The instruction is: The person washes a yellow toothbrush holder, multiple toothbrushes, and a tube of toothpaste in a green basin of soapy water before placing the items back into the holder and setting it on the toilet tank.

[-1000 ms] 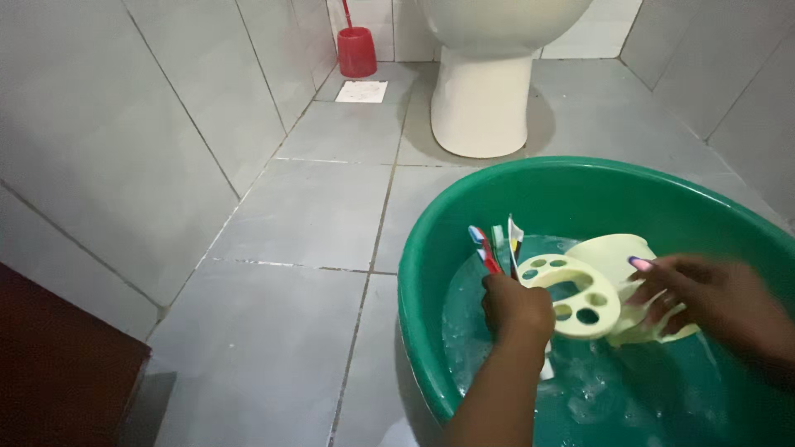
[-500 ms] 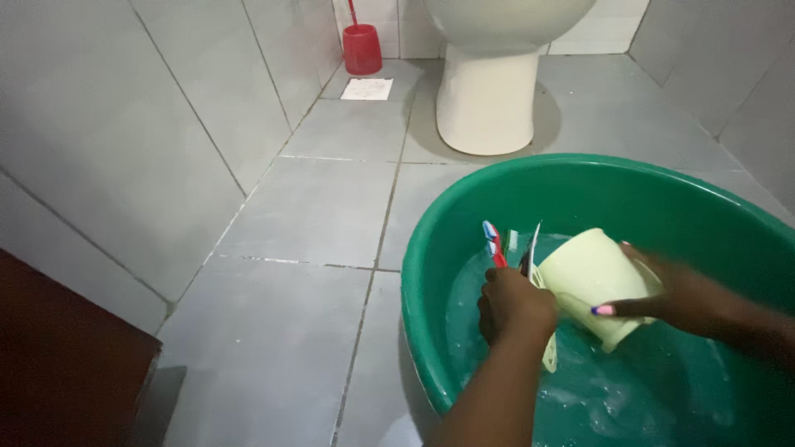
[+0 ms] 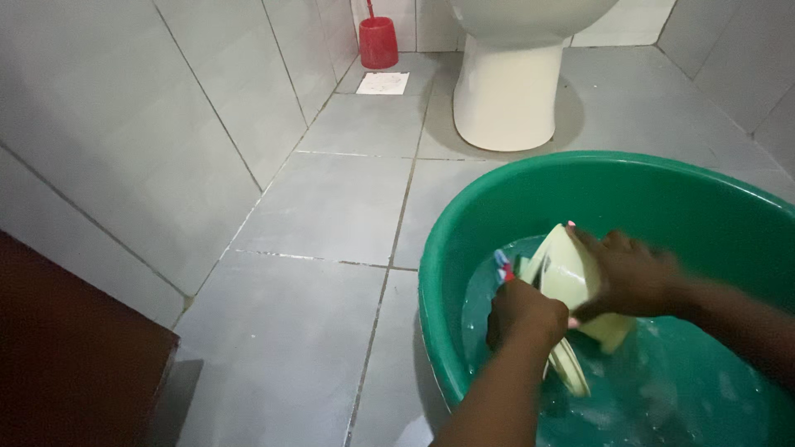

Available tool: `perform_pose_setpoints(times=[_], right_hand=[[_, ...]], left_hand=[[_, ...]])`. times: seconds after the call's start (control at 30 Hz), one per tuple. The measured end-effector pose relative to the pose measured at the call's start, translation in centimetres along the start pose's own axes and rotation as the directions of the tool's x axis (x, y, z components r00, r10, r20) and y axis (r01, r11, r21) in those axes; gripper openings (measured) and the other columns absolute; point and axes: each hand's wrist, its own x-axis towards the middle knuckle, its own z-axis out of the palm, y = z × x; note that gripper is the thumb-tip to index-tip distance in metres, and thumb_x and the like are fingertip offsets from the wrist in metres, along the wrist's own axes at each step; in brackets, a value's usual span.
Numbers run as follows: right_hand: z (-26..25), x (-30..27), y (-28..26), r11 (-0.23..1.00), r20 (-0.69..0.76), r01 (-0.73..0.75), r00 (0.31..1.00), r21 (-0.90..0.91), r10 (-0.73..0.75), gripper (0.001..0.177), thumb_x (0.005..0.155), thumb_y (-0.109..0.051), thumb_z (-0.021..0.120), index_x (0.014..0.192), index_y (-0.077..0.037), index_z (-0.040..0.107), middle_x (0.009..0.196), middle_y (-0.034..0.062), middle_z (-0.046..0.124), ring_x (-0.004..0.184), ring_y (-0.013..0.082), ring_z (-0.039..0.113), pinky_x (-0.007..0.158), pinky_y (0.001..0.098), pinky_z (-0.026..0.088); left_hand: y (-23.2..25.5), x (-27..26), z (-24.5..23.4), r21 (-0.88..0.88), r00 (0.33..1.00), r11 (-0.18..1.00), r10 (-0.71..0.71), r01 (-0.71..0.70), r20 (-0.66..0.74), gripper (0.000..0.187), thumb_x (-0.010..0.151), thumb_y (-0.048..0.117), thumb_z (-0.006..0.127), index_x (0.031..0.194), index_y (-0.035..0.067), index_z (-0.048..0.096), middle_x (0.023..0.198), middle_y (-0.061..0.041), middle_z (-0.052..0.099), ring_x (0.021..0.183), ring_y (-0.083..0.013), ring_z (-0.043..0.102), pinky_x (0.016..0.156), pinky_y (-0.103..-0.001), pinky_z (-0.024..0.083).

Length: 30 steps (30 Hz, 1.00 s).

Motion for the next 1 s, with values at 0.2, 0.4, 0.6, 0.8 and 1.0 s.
perform_pose_setpoints(times=[0.2,0.4,0.6,0.8,1.0], right_hand=[[0.2,3.1,-0.5,0.987,0.025,0.094,0.995,0.133,-0.099,0.152,0.059,-0.071,0.093,0.167,-0.032,-0.005,0.158,0.0275,0.034,0.141,0.0485,0.047,0.116,0.0584,0.045],[-2.6,3.4,-1.7,0.979,0.099,0.141,0.983,0.144,-0.156,0.138,0.056,-0.063,0.092,0.163,-0.035,0.01,0.155,0.0206,0.039,0.145,0.0416,0.044,0.121,0.0531,0.043],[-3.2,3.7,-3.3,0.953,-0.142,0.289,0.943,-0.093,-0.3,0.09,0.06,-0.055,0.096,0.134,-0.02,0.058,0.147,0.0116,0.045,0.139,0.0324,0.044,0.119,0.0491,0.041],[-6.0,3.3,-1.4,0.929,-0.225,0.288,0.913,-0.232,-0.339,0.04,0.079,-0.046,0.082,0.105,-0.018,0.071,0.111,0.0048,0.069,0.116,0.0222,0.063,0.122,0.0517,0.035],[-4.1,0.5,0.6,0.955,-0.494,0.296,0.83,-0.007,-0.261,0.026,0.098,-0.037,0.062,0.108,-0.013,0.061,0.082,0.0146,0.074,0.072,0.028,0.076,0.067,0.0443,0.064]], left_hand=[[-0.7,2.2,-0.3,0.02,0.997,0.998,-0.05,0.052,-0.053,0.062,0.078,0.029,0.087,0.131,0.007,0.063,0.133,-0.013,0.067,0.119,-0.0322,0.068,0.1,-0.044,0.056],[-1.0,2.3,-1.3,0.015,0.999,1.0,-0.011,0.011,-0.05,0.074,0.082,0.031,0.087,0.146,0.019,0.051,0.139,-0.013,0.062,0.128,-0.0341,0.06,0.107,-0.044,0.05],[-0.4,2.0,-1.4,-0.034,0.999,0.999,-0.011,0.01,-0.041,0.057,0.087,0.032,0.08,0.137,0.016,0.058,0.132,-0.013,0.066,0.119,-0.0308,0.067,0.1,-0.044,0.055],[0.0,2.4,-1.3,-0.008,0.999,0.999,-0.032,0.032,-0.035,0.03,0.093,0.017,0.071,0.121,0.008,0.068,0.122,-0.014,0.071,0.109,-0.0303,0.072,0.093,-0.044,0.058],[0.4,1.8,-0.1,-0.019,0.992,0.999,-0.034,0.032,-0.122,0.032,0.095,0.019,0.069,0.123,0.006,0.063,0.121,-0.015,0.07,0.109,-0.0323,0.071,0.094,-0.045,0.058]])
